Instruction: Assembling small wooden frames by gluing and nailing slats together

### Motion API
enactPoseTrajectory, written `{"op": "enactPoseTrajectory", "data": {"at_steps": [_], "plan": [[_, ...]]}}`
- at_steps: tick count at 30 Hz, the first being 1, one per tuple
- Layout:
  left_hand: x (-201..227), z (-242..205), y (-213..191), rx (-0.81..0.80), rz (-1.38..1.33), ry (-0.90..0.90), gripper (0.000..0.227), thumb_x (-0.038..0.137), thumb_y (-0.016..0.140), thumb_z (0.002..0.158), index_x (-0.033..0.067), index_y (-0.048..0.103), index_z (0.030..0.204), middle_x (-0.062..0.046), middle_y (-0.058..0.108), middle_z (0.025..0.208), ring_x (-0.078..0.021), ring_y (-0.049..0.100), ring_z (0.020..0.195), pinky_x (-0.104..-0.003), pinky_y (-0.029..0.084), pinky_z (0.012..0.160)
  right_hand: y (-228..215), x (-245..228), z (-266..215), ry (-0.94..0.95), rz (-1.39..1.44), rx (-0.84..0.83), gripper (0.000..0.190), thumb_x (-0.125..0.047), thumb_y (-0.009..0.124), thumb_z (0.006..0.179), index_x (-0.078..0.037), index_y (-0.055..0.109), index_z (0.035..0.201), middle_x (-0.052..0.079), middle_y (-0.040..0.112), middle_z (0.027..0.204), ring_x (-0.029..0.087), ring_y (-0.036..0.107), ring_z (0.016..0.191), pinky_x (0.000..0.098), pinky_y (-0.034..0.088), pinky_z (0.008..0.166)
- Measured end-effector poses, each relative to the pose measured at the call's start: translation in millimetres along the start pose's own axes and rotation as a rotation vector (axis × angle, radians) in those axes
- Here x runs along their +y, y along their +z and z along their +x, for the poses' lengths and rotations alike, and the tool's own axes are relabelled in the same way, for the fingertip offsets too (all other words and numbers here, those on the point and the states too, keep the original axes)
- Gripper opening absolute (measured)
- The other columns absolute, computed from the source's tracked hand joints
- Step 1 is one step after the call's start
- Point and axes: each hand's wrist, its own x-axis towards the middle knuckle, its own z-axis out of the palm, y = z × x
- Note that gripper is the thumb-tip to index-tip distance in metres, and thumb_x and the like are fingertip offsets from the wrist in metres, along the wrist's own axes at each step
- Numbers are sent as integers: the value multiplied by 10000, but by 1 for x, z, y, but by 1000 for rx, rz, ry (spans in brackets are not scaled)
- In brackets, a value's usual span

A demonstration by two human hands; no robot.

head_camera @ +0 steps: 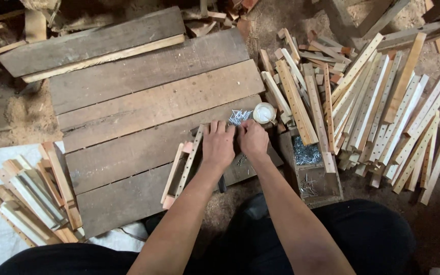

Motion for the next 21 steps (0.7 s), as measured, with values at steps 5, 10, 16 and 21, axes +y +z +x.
{"op": "enactPoseTrajectory", "data": {"at_steps": [5, 10, 16, 21], "plan": [[-17, -9, 18, 219, 35, 94, 286, 85, 696, 763, 117, 636, 1041, -79, 563, 1071, -296, 514, 1134, -463, 432, 988, 5, 5, 0, -10, 202, 57, 146, -277, 683, 886, -151, 723, 948, 75, 736, 907, 325, 732, 957, 452, 596, 836], [-10, -44, -30, 112, -1, -265, 257, 163, 630, 920, 106, 575, 1165, -104, 574, 1153, -315, 561, 1131, -469, 418, 991, 13, 8, -1, -38, 329, 122, 180, -224, 730, 794, -119, 762, 936, 88, 715, 872, 324, 723, 925, 438, 596, 847], [-44, -71, -52, -38, -211, -659, 364, -31, 705, 857, 27, 449, 1110, -170, 492, 1113, -347, 653, 924, -437, 580, 745, 13, -29, -25, -185, 425, 156, 187, -152, 692, 887, -103, 792, 1037, 158, 674, 1030, 387, 699, 971, 467, 583, 860], [-104, -74, -43, -80, -584, -713, 596, 69, 708, 818, 66, 504, 1378, -242, 537, 1289, -461, 621, 1206, -536, 548, 1011, 1, -101, -67, -163, 578, -47, 178, -188, 651, 912, -133, 776, 1026, 46, 741, 866, 203, 753, 794, 376, 588, 805]]}}
